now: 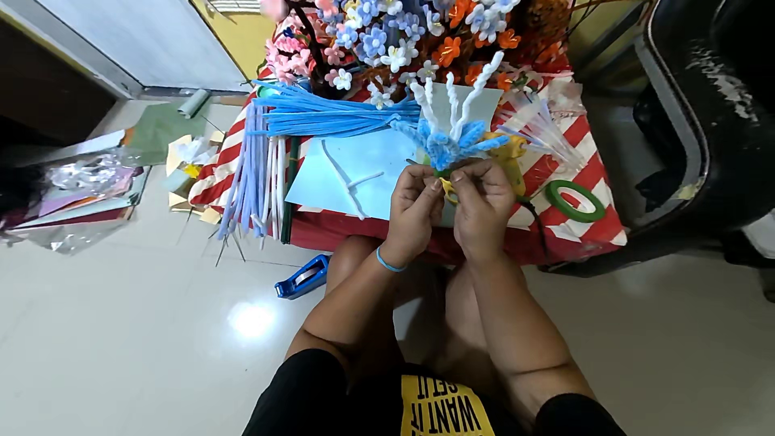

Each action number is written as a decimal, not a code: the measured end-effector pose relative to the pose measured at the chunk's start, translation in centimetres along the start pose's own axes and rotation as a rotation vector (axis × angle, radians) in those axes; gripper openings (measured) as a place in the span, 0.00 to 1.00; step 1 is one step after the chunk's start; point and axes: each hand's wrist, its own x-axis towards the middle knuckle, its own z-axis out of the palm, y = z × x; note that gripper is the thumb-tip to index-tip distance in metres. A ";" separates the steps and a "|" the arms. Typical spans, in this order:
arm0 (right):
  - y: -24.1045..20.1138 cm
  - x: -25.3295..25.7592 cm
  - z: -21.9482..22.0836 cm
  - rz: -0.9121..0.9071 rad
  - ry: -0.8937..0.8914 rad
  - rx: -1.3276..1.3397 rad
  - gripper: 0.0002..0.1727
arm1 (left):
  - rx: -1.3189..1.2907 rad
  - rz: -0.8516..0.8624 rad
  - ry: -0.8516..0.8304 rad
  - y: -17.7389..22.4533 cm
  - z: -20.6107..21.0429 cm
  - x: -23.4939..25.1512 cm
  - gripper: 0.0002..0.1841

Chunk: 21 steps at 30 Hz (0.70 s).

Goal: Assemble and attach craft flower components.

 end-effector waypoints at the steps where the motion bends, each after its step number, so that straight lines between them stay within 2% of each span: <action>1: 0.0 0.0 0.0 -0.013 -0.002 -0.006 0.09 | 0.011 0.000 0.004 0.0 -0.1 0.1 0.07; 4: -0.2 -0.4 0.3 -0.102 0.009 -0.110 0.06 | 0.059 0.024 0.013 -0.4 -0.3 0.2 0.08; 6: -0.5 -1.0 0.6 -0.212 -0.053 -0.251 0.01 | 0.106 0.044 0.030 -0.4 -0.4 0.1 0.09; 9: -1.1 -1.6 0.9 -0.355 -0.204 -0.372 0.06 | 0.155 0.009 0.070 0.3 -0.4 -0.3 0.10; 12: -2.6 -0.9 -0.3 -0.369 -0.324 -0.359 0.09 | 0.035 -0.055 0.098 0.4 -0.5 0.1 0.07; 14: -4.3 0.2 -2.2 -0.306 -0.339 -0.418 0.10 | -0.095 -0.129 0.121 0.5 -0.5 0.6 0.08; 16: -5.7 1.3 -4.6 -0.187 -0.259 -0.674 0.11 | -0.232 -0.256 0.145 0.8 -0.7 0.9 0.09; 18: -6.3 2.2 -6.7 0.012 -0.151 -0.977 0.16 | -0.444 -0.408 0.150 1.3 -0.9 1.1 0.09; 21: -6.4 3.7 -8.8 0.331 -0.066 -1.173 0.17 | -0.719 -0.516 0.081 1.1 -1.6 1.4 0.07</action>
